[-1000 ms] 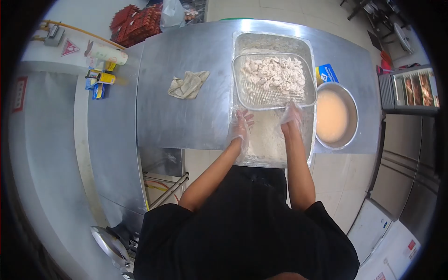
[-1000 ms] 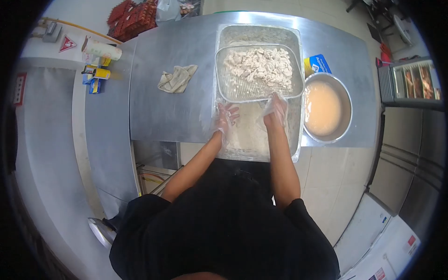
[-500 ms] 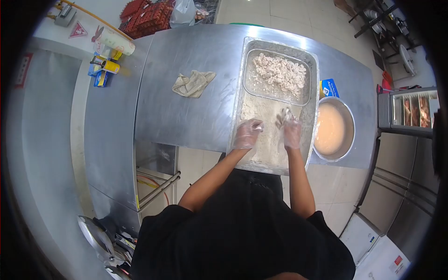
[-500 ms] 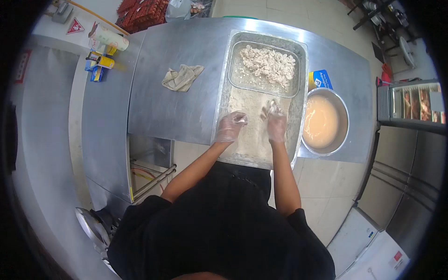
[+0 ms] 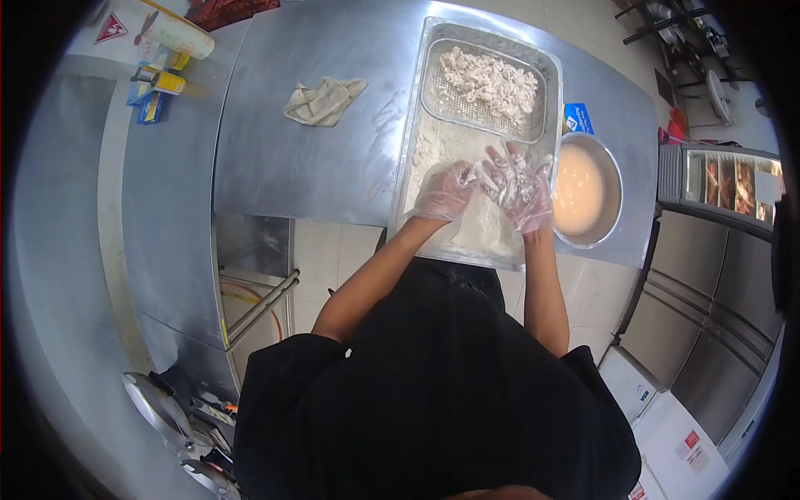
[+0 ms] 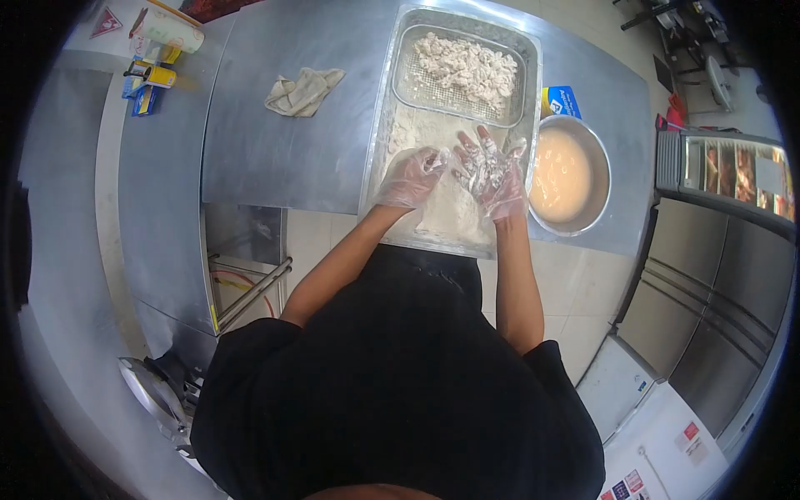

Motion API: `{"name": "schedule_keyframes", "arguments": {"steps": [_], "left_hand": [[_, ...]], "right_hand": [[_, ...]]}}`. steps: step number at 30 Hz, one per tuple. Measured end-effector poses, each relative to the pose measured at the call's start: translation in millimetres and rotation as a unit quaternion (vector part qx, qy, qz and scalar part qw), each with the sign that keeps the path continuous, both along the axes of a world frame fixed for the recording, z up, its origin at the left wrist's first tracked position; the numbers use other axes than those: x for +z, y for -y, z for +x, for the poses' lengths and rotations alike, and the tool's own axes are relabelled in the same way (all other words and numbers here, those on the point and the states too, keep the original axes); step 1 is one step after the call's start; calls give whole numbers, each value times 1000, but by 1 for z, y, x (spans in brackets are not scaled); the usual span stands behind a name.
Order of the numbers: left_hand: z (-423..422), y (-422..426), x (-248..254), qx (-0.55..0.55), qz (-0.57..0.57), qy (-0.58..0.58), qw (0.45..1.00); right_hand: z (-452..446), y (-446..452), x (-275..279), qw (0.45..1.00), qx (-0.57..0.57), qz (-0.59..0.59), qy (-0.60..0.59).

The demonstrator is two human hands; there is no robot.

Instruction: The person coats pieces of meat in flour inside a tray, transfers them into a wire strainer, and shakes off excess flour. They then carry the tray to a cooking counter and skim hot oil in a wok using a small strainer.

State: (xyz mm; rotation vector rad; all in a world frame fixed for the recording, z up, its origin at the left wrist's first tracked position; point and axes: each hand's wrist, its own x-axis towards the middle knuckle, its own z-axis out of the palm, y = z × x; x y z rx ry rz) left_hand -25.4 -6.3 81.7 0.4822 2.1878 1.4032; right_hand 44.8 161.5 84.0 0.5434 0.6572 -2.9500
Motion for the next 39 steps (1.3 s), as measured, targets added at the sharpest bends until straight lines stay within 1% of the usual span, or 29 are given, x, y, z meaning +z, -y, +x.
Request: {"name": "schedule_keyframes", "arguments": {"steps": [2, 4, 5, 7, 8, 9, 10, 11, 12, 15, 17, 18, 20, 21, 23, 24, 26, 28, 30, 32, 34, 35, 36, 37, 38, 39], "left_hand": [[7, 2, 19, -2, -12, 50, 999], [15, -3, 17, -62, 47, 61, 995], [20, -7, 17, -92, 77, 66, 991], [31, -14, 46, -120, 29, -18, 992], [37, -18, 56, -135, 3, -59, 989], [46, -25, 53, -100, 18, -80, 992], [50, -28, 43, -88, 41, -44, 994], [54, -30, 29, -78, 64, -7, 995], [55, -30, 32, -69, 89, 30, 993], [63, -26, 43, -85, 135, 18, 987], [64, -20, 44, -106, 80, 2, 991], [64, -16, 45, -117, 52, -7, 992], [62, 2, 23, -123, 120, -12, 985], [62, 8, 16, -126, 155, -13, 980], [49, 10, 22, -145, -14, -132, 981], [42, 11, 24, -143, -101, -189, 966], [29, 8, 5, -163, -160, -184, 956], [26, 4, -40, -168, -224, -165, 946], [47, 2, -61, -194, -278, -225, 913], [45, 7, 1, -132, -242, -179, 945], [27, 19, 55, -121, -255, -137, 950], [21, 23, 68, -119, -257, -119, 951], [21, 28, 62, -47, -255, -173, 950], [20, 34, 53, 27, -253, -226, 940], [17, 40, 45, 104, -254, -280, 920], [13, 51, 52, 122, -276, -205, 931]], "right_hand": [[0, 1, -1, 999, -15, -29, -5], [0, 2, -3, 997, -22, -68, -24], [-1, 2, -5, 998, -31, -53, -19], [0, 8, -3, 998, -50, -26, -7], [1, 11, -3, 999, -52, 8, 10], [0, 14, -2, 997, -53, 40, 26], [-6, 14, -2, 995, -54, 73, 37], [-6, 10, -12, 997, -54, 50, 27], [-7, 10, -15, 996, -65, 61, 31], [-11, 8, -24, 989, -91, 106, 55], [-14, 7, -33, 980, -100, 151, 86], [-13, 10, -33, 966, -111, 223, 69], [-13, 13, -30, 920, -134, 366, 32], [-8, 7, -20, 897, -89, 427, 72], [2, -9, 10, 830, 3, 539, 144], [6, -10, 12, 762, -4, 622, 181], [14, -8, 6, 598, -10, 767, 232], [29, -24, -25, 677, 108, 728, -2], [36, 6, 23, 546, 47, 833, -75], [52, -5, 38, 706, 34, 707, -21], [61, -15, 48, 739, -51, 671, -26], [67, -32, 35, 702, -45, 710, 30], [71, -47, 22, 659, -40, 746, 84], [71, -43, 29, 544, -19, 831, 118], [68, -39, 36, 416, -5, 898, 143], [69, -49, 19, 398, 2, 904, 155]]}}
